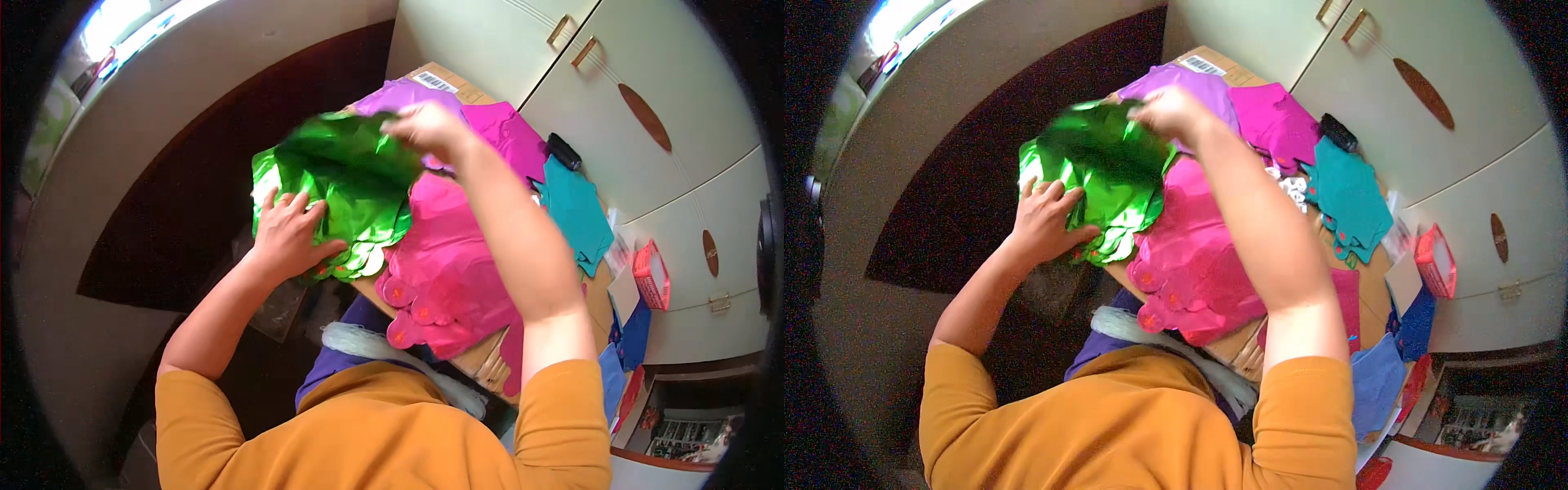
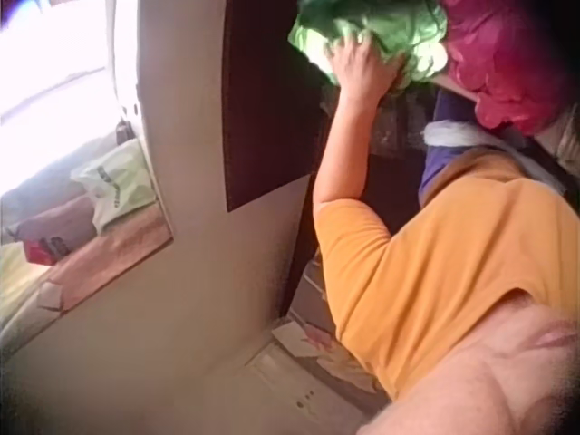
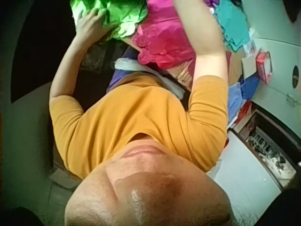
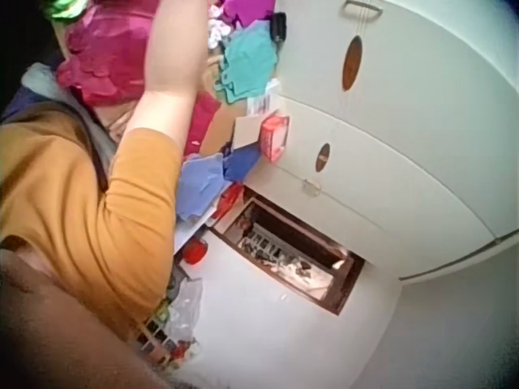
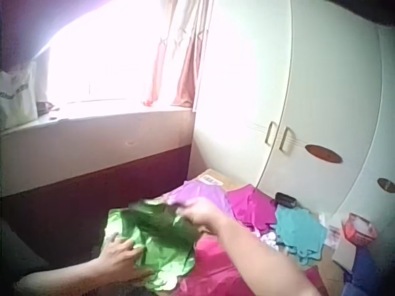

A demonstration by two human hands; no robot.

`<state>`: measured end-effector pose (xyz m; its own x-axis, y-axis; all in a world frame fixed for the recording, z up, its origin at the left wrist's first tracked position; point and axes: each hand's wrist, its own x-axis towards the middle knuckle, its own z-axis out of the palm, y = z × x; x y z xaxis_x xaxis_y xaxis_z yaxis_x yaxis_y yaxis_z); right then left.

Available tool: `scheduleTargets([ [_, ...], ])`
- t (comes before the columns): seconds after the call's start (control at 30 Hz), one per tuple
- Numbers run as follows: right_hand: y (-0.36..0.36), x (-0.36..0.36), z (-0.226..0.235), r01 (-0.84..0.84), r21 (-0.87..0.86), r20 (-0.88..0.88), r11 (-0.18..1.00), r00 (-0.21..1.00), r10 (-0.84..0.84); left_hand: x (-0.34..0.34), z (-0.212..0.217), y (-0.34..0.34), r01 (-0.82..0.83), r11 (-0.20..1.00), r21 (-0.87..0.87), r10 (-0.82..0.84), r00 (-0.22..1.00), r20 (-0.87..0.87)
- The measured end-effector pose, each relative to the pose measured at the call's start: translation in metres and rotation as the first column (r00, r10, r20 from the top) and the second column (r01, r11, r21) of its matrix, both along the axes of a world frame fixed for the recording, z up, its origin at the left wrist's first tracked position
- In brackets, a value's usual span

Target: Sorting and organizing various colored plastic foil sheets on a cardboard-covered workbench.

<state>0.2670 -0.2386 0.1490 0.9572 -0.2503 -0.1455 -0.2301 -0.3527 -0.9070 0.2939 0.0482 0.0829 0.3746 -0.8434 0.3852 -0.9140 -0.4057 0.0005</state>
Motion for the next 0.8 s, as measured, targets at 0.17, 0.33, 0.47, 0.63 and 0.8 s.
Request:
scheduleTargets([
  [0.17, -0.214, 0.025, 0.094, 0.711, 0.056, 0.093, 0.701, 0.695, -0.713, 0.003, 0.005, -0.015, 0.002, 1.000, -0.007, -0.003, 0.981, -0.194],
  [0.33, -0.240, -0.008, 0.155, 0.775, -0.429, 0.709, 0.465, 0.607, -0.358, 0.010, 0.016, -0.012, -0.006, 1.000, 0.028, 0.013, 0.972, -0.235],
  [0.47, -0.153, -0.020, 0.114, 0.500, -0.505, 0.685, 0.704, 0.728, -0.025, 0.018, 0.025, -0.031, 0.039, 0.999, -0.017, -0.042, 0.944, -0.327],
  [0.63, -0.128, -0.026, 0.011, 0.174, -0.718, 0.403, 0.674, 0.894, 0.198, 0.030, 0.022, -0.134, 0.423, 0.857, -0.295, -0.504, 0.809, -0.302],
  [0.8, -0.125, -0.030, -0.059, 0.026, -0.413, 0.295, 0.910, 0.950, 0.107, 0.053, -0.019, -0.223, 0.630, 0.777, -0.007, -0.630, 0.776, -0.039],
])
